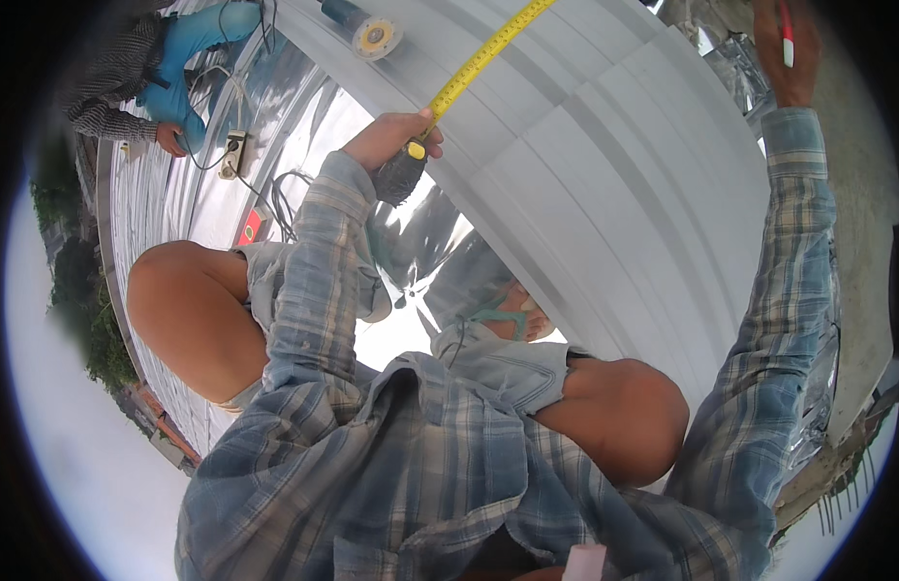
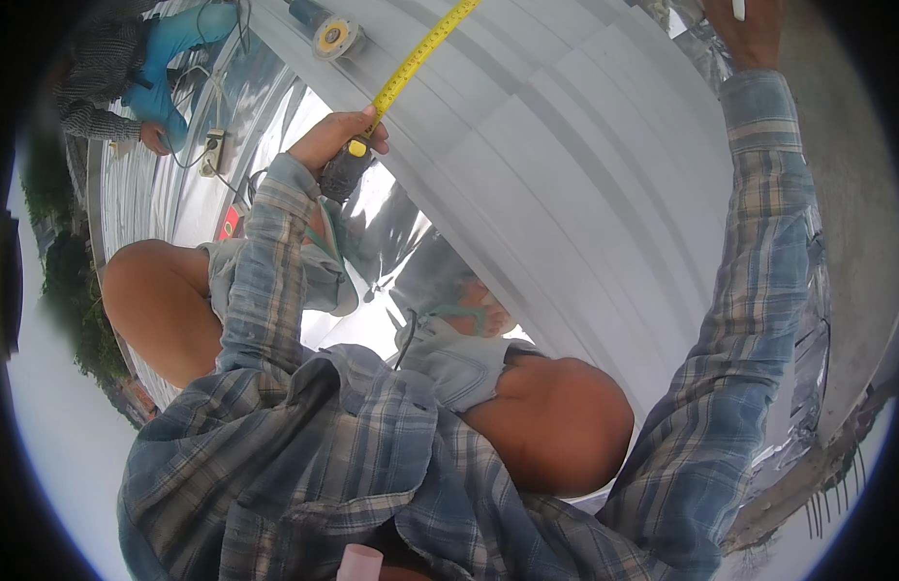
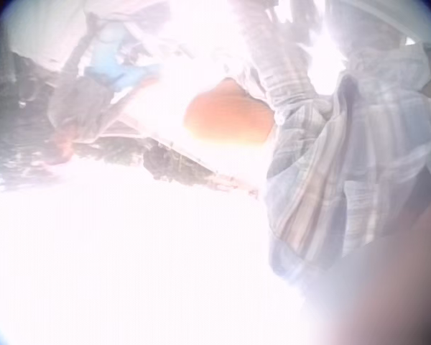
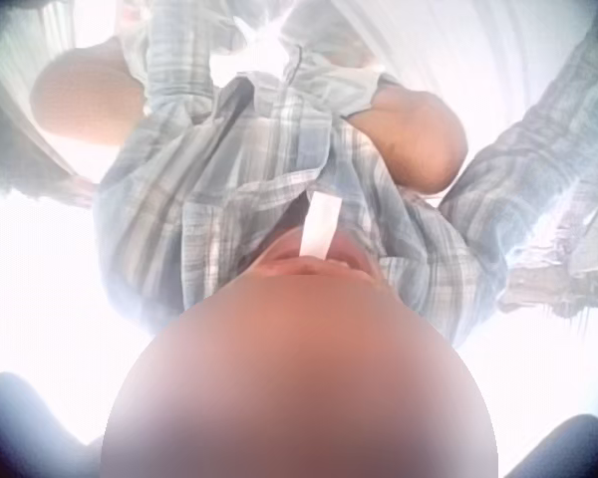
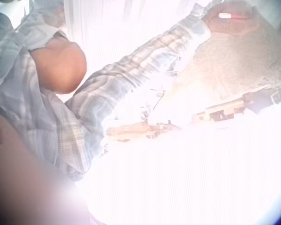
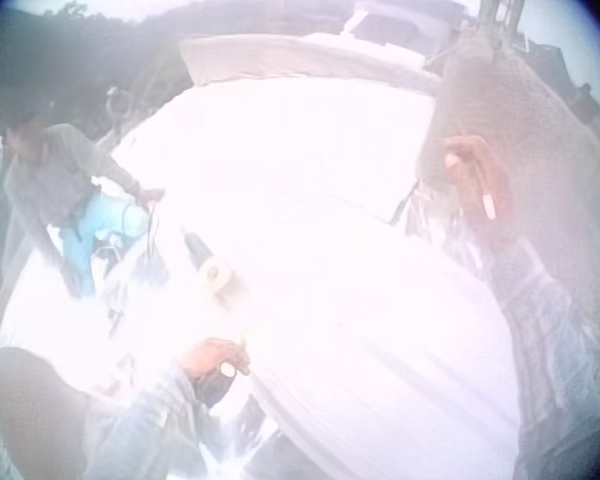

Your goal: The person measures and marks a white corrugated roof panel with a tape measure and marker, then uses an angle grinder to cut the panel along the marked line. The person positions the cut panel onto the roof structure and secures it in place.

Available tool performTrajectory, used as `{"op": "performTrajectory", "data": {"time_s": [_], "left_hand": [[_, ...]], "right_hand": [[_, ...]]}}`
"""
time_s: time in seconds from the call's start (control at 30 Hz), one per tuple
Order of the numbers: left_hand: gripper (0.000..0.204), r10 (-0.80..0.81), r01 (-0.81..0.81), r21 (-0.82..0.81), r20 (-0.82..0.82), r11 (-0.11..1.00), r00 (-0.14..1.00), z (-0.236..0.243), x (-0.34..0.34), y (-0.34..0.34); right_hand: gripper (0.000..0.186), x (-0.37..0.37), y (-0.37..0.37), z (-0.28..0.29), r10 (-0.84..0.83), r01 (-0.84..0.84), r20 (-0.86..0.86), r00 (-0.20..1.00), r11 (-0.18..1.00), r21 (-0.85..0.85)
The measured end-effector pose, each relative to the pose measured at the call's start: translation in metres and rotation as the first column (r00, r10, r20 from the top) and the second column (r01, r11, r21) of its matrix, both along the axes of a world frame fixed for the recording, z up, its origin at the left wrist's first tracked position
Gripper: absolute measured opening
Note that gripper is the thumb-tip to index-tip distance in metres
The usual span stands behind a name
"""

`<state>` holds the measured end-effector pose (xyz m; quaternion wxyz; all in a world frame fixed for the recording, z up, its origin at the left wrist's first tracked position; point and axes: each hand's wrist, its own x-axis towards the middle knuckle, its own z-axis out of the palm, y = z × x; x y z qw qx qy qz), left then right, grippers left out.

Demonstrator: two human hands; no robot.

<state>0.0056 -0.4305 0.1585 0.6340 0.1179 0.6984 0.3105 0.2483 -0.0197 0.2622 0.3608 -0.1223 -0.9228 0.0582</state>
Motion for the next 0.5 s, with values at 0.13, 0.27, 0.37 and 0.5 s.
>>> {"op": "performTrajectory", "data": {"time_s": [0.13,0.27,0.37,0.5], "left_hand": [[0.043,0.102,-0.118,-0.069,-0.198,0.991,0.975,-0.025,0.03,-0.109],[0.047,0.548,-0.555,-0.022,-0.123,0.832,0.827,-0.056,0.076,-0.146],[0.045,0.652,-0.652,0.022,-0.056,0.758,0.756,-0.089,0.108,-0.157],[0.042,0.797,-0.804,0.047,0.106,0.593,0.594,-0.096,0.143,-0.14]], "right_hand": [[0.032,-0.016,-0.186,-0.084,0.014,-0.151,-0.175,0.984,0.572,-0.806],[0.029,0.009,-0.261,-0.145,-0.124,-0.037,-0.066,0.99,0.223,-0.974],[0.021,0.01,-0.294,-0.163,-0.155,0.163,0.12,0.981,0.307,-0.938],[0.016,0.018,-0.308,-0.175,-0.18,0.226,0.153,0.972,0.514,-0.827]]}}
